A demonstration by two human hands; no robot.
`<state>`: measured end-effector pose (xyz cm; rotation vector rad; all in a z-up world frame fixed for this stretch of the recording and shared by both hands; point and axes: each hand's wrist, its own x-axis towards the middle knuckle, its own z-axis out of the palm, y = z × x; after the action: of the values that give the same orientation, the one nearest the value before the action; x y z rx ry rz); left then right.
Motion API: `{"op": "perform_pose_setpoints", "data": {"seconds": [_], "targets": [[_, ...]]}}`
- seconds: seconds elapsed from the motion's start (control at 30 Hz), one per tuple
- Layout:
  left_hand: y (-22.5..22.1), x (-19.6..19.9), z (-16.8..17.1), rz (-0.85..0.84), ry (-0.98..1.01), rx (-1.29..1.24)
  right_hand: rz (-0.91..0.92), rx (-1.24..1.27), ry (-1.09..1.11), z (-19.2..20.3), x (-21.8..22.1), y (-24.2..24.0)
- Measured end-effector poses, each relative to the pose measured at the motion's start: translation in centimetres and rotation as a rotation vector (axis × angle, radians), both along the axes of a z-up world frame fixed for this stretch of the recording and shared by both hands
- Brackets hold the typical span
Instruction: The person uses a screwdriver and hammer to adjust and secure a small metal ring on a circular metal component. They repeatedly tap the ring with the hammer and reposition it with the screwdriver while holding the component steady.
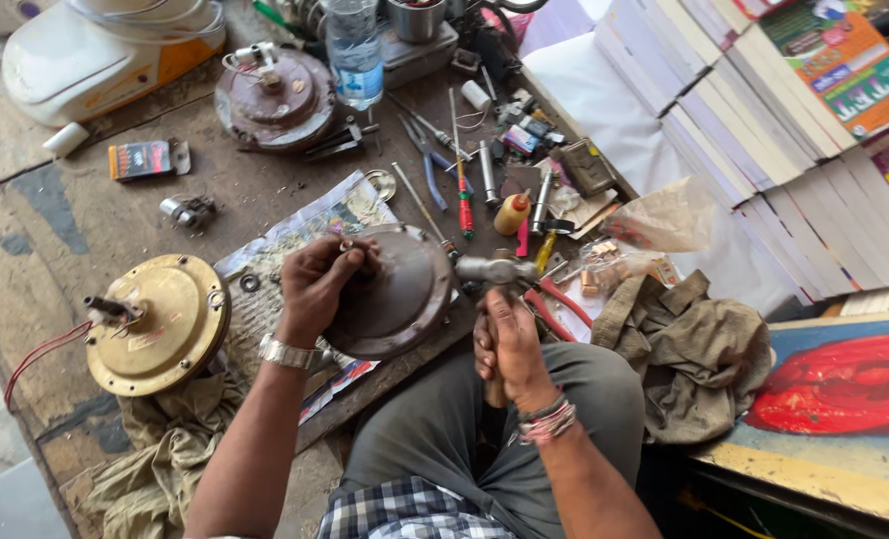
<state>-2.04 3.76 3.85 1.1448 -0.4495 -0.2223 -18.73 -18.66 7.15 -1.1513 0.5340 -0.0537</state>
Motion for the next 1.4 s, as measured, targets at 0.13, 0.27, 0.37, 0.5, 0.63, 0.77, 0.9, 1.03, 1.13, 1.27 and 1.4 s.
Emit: {"op": "perform_pose_setpoints", "data": {"seconds": [0.13, 0.27, 0.37, 0.5, 0.63, 0.77, 0.9, 1.03, 1.13, 1.27, 1.4], "targets": [[0.3, 1.0, 0.1, 0.006, 0.041, -0.008, -0.203, 0.134, -0.109, 1.0, 0.5, 0.6], [0.7, 0.1, -0.9, 0.038, 0.021, 0.198, 0.216, -0.025, 0.168, 1.3, -0.5, -0.1], [-0.8, 0.9, -1.3, 0.096, 0.113, 0.056, 0.112, 0.016, -0.001, 0.3, 0.1, 0.1], [-1.6, 0.5, -3.3, 0.338, -0.071, 0.443, -0.054, 0.065, 0.135, -1.8, 0.1, 1.6], [-3.7, 0.6, -4.3, 0.516, -0.306, 0.523, -0.04, -0.057, 0.163, -2.7, -0.1, 1.3], [-3.2, 0.0, -3.9, 0.518, -0.285, 0.54, -0.026, -0.002, 0.156, -3.1, -0.2, 1.8], [-2.3, 0.1, -2.9, 0.272, -0.318, 0.435, -0.031, 0.035, 0.15, -3.1, -0.2, 1.2], [-1.4, 0.1, -3.2, 0.233, -0.442, 0.427, -0.025, 0.033, 0.159, -3.0, -0.6, 1.5], [-2.3, 0.5, -3.8, 0.326, -0.472, 0.456, -0.022, 0.017, 0.164, -2.5, -0.4, 1.5], [-3.4, 0.5, -4.7, 0.431, -0.428, 0.374, -0.005, -0.008, 0.178, -2.1, -0.3, 1.7], [-3.4, 0.2, -4.2, 0.428, -0.242, 0.519, -0.004, -0.015, 0.176, -2.0, -0.5, 2.2]]}}
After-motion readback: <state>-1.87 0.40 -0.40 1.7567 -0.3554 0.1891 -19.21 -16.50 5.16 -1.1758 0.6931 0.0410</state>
